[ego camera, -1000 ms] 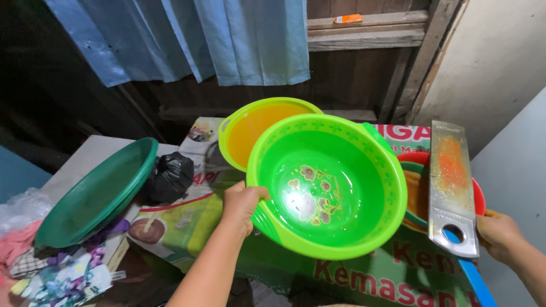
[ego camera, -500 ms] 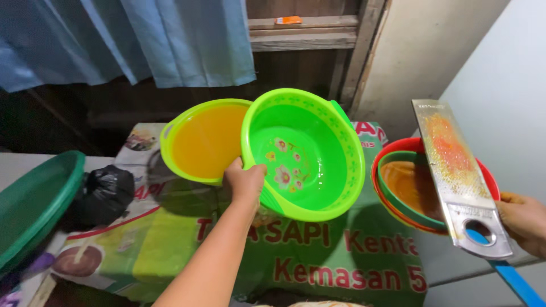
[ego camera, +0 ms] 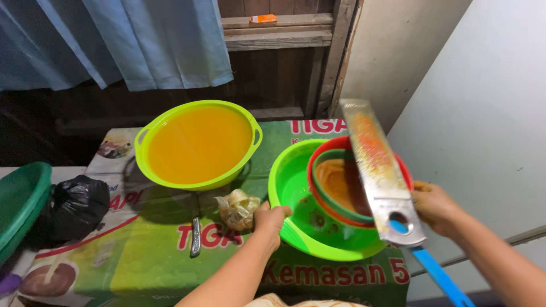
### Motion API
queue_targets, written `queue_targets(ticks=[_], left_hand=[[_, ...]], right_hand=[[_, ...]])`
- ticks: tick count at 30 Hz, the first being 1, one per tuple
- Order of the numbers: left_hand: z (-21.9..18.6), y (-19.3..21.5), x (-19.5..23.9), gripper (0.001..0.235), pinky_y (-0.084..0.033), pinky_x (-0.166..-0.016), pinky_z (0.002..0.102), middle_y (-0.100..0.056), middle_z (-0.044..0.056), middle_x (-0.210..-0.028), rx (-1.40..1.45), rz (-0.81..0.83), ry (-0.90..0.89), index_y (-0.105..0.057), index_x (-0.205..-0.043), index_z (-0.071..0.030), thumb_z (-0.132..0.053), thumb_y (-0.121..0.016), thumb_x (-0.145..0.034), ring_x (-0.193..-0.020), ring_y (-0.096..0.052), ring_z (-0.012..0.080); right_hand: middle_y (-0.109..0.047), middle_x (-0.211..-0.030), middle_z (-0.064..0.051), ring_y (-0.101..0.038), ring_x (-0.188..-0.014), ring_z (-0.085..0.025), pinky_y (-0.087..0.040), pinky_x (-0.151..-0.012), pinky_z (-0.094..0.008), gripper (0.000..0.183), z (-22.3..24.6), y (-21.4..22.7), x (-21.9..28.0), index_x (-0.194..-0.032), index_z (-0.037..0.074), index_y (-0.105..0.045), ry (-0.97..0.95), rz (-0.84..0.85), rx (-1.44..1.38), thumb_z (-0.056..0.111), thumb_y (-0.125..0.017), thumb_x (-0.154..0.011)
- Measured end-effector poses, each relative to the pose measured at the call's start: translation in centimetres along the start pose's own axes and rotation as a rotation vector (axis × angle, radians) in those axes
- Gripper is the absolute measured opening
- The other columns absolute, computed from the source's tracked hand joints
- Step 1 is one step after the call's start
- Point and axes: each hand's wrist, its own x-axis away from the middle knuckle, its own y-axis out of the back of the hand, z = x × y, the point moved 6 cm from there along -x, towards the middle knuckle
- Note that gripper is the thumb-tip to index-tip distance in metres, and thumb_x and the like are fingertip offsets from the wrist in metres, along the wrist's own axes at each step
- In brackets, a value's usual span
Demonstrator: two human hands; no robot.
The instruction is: The person moves a green basin and places a metal grater into a stack of bowls. They then pick up several small cloths, fold each one, and place them in a neat pile on the table. Finally, they wipe the table surface with a small white cloth.
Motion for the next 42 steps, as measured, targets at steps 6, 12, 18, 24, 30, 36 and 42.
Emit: queue_targets(ticks=[6,12,18,24,30,36,42], left_hand=[[1.3,1.3,0.5,0.029,-0.061,-0.072,0.041,-0.076,0.014,-0.098,0.072,0.094,0.127,-0.070,-0.109,-0.002,0.002,-0.074,-0.080,-0.081,-0.073,0.0267],[2.7,2.7,0.9,0.029,-0.060,-0.076,0.039,-0.079,0.014,-0.100,-0.030,0.041,0.171,-0.073,-0.111,0.001,-0.003,-0.077,-0.083,-0.084,-0.075,0.0257],[2.9,3.4,0.3,0.030,-0.059,-0.078,0.040,-0.078,0.014,-0.099,-0.167,-0.001,0.098,-0.071,-0.108,0.001,-0.007,-0.080,-0.080,-0.086,-0.075,0.0267],[-1.2,3.1,2.5,0.052,-0.055,-0.097,0.043,-0.076,0.017,-0.112,-0.614,-0.208,-0.309,-0.067,-0.116,-0.006,-0.027,-0.084,-0.071,-0.108,-0.072,0.0328],[-2.0,0.9,4.9,0.107,-0.036,-0.116,0.049,-0.031,0.015,-0.156,-0.896,-0.131,-0.142,-0.030,-0.154,-0.017,-0.035,-0.091,-0.068,-0.143,-0.037,0.0367],[-1.5,1.3,3.6,0.102,-0.037,-0.115,0.047,-0.038,0.016,-0.152,-0.920,-0.143,-0.200,-0.035,-0.151,-0.014,-0.036,-0.091,-0.069,-0.140,-0.040,0.0360],[-0.9,1.5,2.3,0.098,-0.040,-0.114,0.044,-0.045,0.018,-0.146,-0.890,-0.144,-0.315,-0.039,-0.150,-0.010,-0.034,-0.090,-0.070,-0.137,-0.046,0.0353]], right_hand=[[-0.074,-0.096,-0.023,-0.066,-0.071,-0.027,-0.051,-0.061,-0.040,0.045,-2.5,-5.7,0.3,-0.142,0.004,-0.058,-0.125,0.006,0.234,0.011,-0.062,-0.097],[-0.075,-0.100,-0.019,-0.068,-0.071,-0.022,-0.053,-0.059,-0.037,0.047,-4.3,-8.0,-1.8,-0.145,0.010,-0.056,-0.198,0.043,0.238,0.009,-0.057,-0.098],[-0.072,-0.118,-0.022,-0.068,-0.100,-0.035,-0.054,-0.086,-0.044,0.055,-3.9,-7.0,-4.6,-0.150,0.013,-0.051,0.095,-0.073,0.735,0.011,-0.058,-0.095],[-0.062,-0.132,-0.023,-0.060,-0.124,-0.040,-0.047,-0.107,-0.047,0.079,1.0,-10.5,1.8,-0.150,0.016,-0.045,0.474,-0.186,1.012,0.050,-0.074,-0.085],[-0.061,-0.131,-0.020,-0.055,-0.124,-0.043,-0.047,-0.104,-0.051,0.118,4.8,-13.3,6.8,-0.161,0.026,-0.026,0.287,-0.126,1.126,0.050,-0.085,-0.062],[-0.076,-0.104,-0.025,-0.067,-0.103,-0.039,-0.055,-0.101,-0.044,0.115,4.5,-10.3,10.2,-0.164,0.016,-0.033,0.329,-0.021,1.003,0.041,-0.080,-0.061],[-0.071,-0.106,-0.020,-0.058,-0.111,-0.033,-0.051,-0.099,-0.043,0.107,3.1,-7.8,14.3,-0.154,0.019,-0.042,0.336,0.016,1.041,0.035,-0.087,-0.059]])
